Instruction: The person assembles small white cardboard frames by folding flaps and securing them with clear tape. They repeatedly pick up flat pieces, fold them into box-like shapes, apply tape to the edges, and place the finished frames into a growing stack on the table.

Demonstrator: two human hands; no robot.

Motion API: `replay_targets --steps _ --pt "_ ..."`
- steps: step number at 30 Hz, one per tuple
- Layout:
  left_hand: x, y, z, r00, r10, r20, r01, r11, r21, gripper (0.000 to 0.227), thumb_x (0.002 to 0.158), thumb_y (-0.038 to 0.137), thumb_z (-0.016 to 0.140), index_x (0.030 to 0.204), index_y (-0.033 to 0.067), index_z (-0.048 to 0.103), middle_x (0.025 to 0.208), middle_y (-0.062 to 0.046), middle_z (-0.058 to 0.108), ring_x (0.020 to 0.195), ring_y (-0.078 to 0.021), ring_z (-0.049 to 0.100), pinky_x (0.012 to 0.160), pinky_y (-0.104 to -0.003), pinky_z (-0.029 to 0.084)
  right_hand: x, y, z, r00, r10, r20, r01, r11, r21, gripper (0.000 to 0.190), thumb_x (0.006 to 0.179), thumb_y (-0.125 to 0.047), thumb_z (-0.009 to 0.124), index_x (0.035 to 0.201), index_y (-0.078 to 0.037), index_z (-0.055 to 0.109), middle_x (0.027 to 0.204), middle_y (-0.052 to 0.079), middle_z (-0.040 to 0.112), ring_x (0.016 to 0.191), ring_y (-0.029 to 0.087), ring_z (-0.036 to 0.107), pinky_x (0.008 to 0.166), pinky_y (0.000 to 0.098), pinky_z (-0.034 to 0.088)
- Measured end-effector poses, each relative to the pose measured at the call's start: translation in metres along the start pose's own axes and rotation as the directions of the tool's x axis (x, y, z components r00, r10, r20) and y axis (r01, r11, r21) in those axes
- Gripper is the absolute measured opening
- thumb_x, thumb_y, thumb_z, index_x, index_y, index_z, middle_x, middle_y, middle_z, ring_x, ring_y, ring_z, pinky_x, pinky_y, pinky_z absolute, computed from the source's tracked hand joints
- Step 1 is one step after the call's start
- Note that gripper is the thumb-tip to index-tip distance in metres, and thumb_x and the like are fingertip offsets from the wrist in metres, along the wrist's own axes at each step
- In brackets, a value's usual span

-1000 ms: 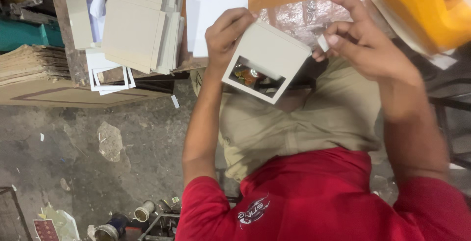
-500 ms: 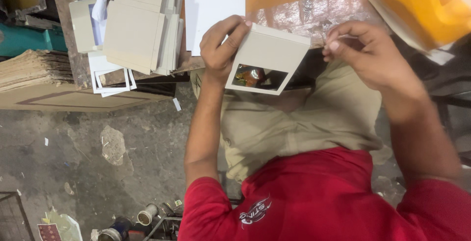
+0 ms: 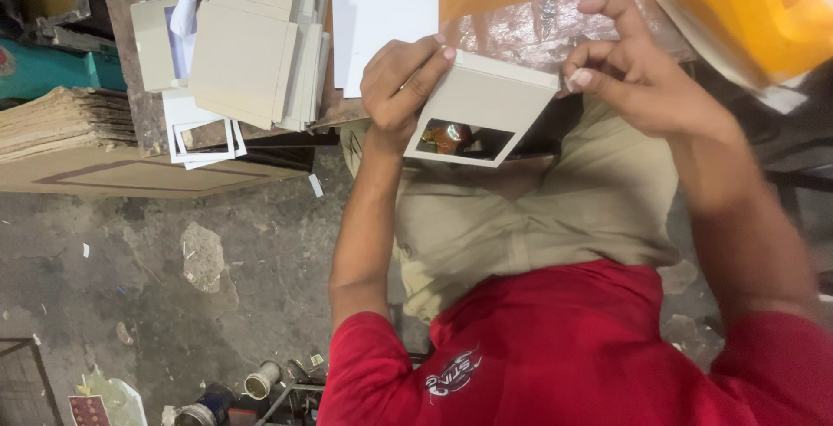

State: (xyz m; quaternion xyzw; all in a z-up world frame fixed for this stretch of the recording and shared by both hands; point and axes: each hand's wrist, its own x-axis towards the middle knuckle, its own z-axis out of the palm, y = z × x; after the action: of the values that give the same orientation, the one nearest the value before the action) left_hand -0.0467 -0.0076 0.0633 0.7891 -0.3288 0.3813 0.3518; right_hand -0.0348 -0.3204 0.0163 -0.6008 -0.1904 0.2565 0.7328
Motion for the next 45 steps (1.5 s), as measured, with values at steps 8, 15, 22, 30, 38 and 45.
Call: replay_targets --steps 8,15,22,30,38,45 --pt "0.003 0.002 0.002 1.0 0.007 0.023 -0.006 0.999 -0.033 0.024 0.087 0.006 0.079 0.111 0.0028 0.076 0.108 -0.014 0.072 0.078 -0.0249 0.071 0.066 -0.035 0.056 0.011 -0.007 -0.005 0.983 0.08 0.166 -0.103 0.985 0.139 0.065 0.104 -0.005 0.057 0.159 -0.006 0.021 0.099 0.003 0.057 0.095 0.013 0.052 0.085 0.0252 0.043" --pt "0.003 0.0 0.002 0.999 0.012 0.043 -0.011 0.999 -0.037 0.027 0.087 0.007 0.08 0.113 0.0013 0.074 0.111 -0.015 0.071 0.078 -0.0254 0.07 0.067 -0.035 0.056 0.016 -0.009 -0.008 0.976 0.132 0.172 -0.141 0.989 0.037 0.072 0.099 -0.001 0.059 0.159 -0.004 0.02 0.096 0.004 0.059 0.093 0.013 0.058 0.081 0.0242 0.045" --pt "0.004 -0.004 0.005 0.999 0.025 0.041 -0.024 0.999 -0.033 0.027 0.086 0.007 0.08 0.112 0.0006 0.075 0.11 -0.015 0.071 0.077 -0.0254 0.069 0.066 -0.035 0.055 0.018 -0.007 -0.009 0.979 0.132 0.156 -0.135 0.991 0.009 0.073 0.098 -0.002 0.061 0.158 -0.004 0.02 0.094 0.004 0.061 0.092 0.012 0.059 0.082 0.0227 0.047" --pt "0.001 -0.005 0.008 0.999 0.036 0.038 -0.035 0.999 -0.036 0.025 0.088 0.004 0.08 0.112 0.0004 0.075 0.111 -0.015 0.071 0.081 -0.0265 0.071 0.068 -0.035 0.057 0.02 -0.01 -0.009 0.978 0.155 0.138 -0.155 0.988 -0.012 0.072 0.097 -0.002 0.063 0.157 -0.004 0.024 0.092 0.003 0.062 0.089 0.01 0.06 0.079 0.0215 0.047" --pt "0.004 -0.002 0.007 0.998 0.056 0.028 -0.054 0.997 -0.047 0.026 0.087 0.003 0.079 0.112 -0.0008 0.074 0.11 -0.016 0.07 0.082 -0.0279 0.071 0.068 -0.037 0.057 0.019 -0.014 -0.001 0.976 0.214 0.038 -0.213 0.976 -0.037 0.066 0.094 0.0 0.065 0.153 -0.003 0.034 0.093 0.002 0.064 0.085 0.008 0.06 0.073 0.0202 0.047" --pt "-0.001 0.01 -0.004 0.997 0.053 0.061 -0.052 0.998 -0.026 0.028 0.086 0.001 0.079 0.113 -0.0037 0.073 0.113 -0.017 0.068 0.088 -0.0293 0.07 0.07 -0.039 0.057 0.019 -0.04 0.019 0.946 0.316 -0.073 -0.323 0.937 -0.136 0.06 0.093 -0.007 0.067 0.145 -0.002 0.039 0.091 0.005 0.065 0.083 0.012 0.07 0.076 0.0255 0.056"
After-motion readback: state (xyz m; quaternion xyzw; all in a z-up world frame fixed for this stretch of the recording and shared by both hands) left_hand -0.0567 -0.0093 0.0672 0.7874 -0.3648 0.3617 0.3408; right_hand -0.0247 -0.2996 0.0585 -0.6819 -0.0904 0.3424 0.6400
